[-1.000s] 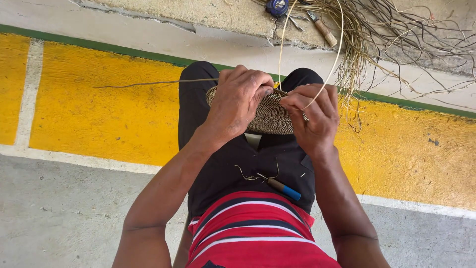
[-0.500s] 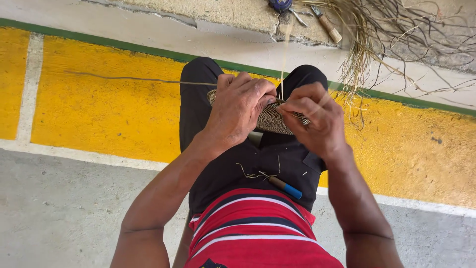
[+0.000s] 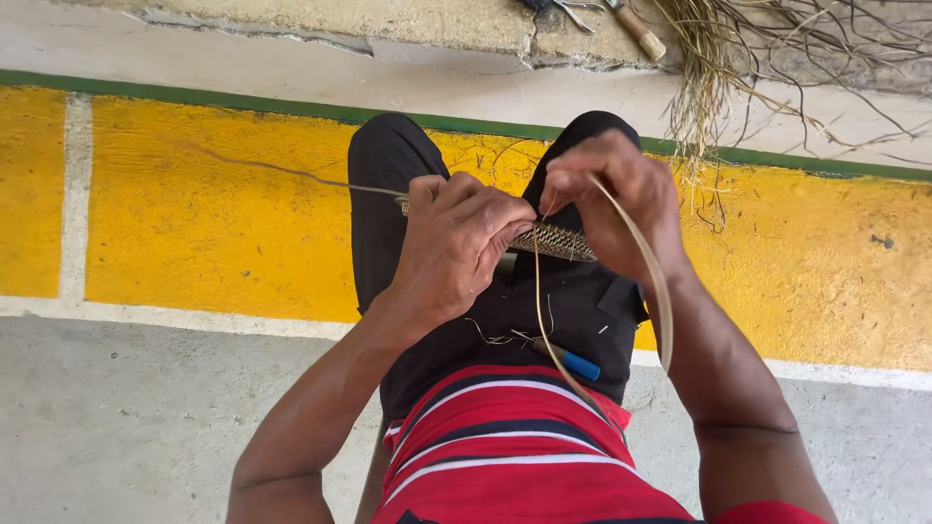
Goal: Weaving a circular base or brim of a basket using thin fiber strips and an awl.
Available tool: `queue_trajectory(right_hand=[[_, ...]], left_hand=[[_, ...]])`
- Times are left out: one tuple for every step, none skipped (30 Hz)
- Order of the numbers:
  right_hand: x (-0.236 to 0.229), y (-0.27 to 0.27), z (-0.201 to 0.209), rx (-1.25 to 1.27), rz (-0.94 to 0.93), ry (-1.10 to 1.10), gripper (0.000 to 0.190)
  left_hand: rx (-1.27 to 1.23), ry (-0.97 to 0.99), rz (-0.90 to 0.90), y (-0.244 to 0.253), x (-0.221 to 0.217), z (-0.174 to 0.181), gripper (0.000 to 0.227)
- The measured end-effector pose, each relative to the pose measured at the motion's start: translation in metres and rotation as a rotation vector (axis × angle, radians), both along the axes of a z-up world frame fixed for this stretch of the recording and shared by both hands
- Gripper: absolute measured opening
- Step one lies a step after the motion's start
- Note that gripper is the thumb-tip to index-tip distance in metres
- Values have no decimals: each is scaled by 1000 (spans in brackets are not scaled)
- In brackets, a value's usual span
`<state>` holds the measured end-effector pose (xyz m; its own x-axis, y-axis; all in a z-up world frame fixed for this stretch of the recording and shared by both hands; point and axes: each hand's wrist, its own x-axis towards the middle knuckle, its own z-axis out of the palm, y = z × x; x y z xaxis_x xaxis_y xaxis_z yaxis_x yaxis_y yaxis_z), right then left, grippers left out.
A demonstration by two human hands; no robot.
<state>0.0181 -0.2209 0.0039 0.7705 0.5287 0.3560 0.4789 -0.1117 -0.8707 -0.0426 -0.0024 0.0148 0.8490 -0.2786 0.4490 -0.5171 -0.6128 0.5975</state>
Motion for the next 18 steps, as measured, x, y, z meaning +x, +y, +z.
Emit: queue_trajectory(right_hand=[[-7,1,6,-39,-73,-98,14],[-15,0,16,-41,-73,-95,14],[-21,2,26,-86,-99,-141,17],[-28,3,35,-131,-125,-187,20],[-27,1,40,-130,-121,-185,20],[-26,-2,44,-152,-88,-187,18],[-25,-3,48,-171,-65,-195,17],[-16,-6,44,-168,-71,-199,17],[-7,-11,41,-166,-1,-174,16],[3,-15,38,-164,70,-150,16],[9,-15,29,-162,59,-156,16],[16,-15,20,-183,129,-15,17],[24,-14,10,-200,203,122,18],[30,-13,7,-197,195,112,18],[35,-12,3,-204,267,254,18],[40,-10,-1,-210,339,396,18],[40,-8,-1,-203,337,405,18],[40,-6,0,-236,379,435,18]], left_hand=[[-22,6,-10,-2,0,-1,17],[-25,10,-10,-3,-1,-1,17],[-14,13,-16,-3,1,-1,18],[-4,16,-22,-2,2,0,19],[-3,18,-18,-3,1,-1,19],[2,4,-10,-4,0,-1,24],[10,-17,-11,-3,1,-2,28],[14,-22,-16,-1,1,-5,28],[1,-41,-9,0,0,-8,30],[-12,-59,-1,0,-1,-12,33],[-10,-66,-12,0,-2,-12,33],[-16,-64,-2,0,-3,-12,35],[-20,-65,11,0,-3,-13,37],[-16,-76,4,-1,-2,-12,37],[-22,-68,6,0,-3,-11,37],[-27,-61,8,0,-2,-11,37],[-22,-52,3,1,-4,-11,37],[-11,-47,-1,2,-6,-11,38]])
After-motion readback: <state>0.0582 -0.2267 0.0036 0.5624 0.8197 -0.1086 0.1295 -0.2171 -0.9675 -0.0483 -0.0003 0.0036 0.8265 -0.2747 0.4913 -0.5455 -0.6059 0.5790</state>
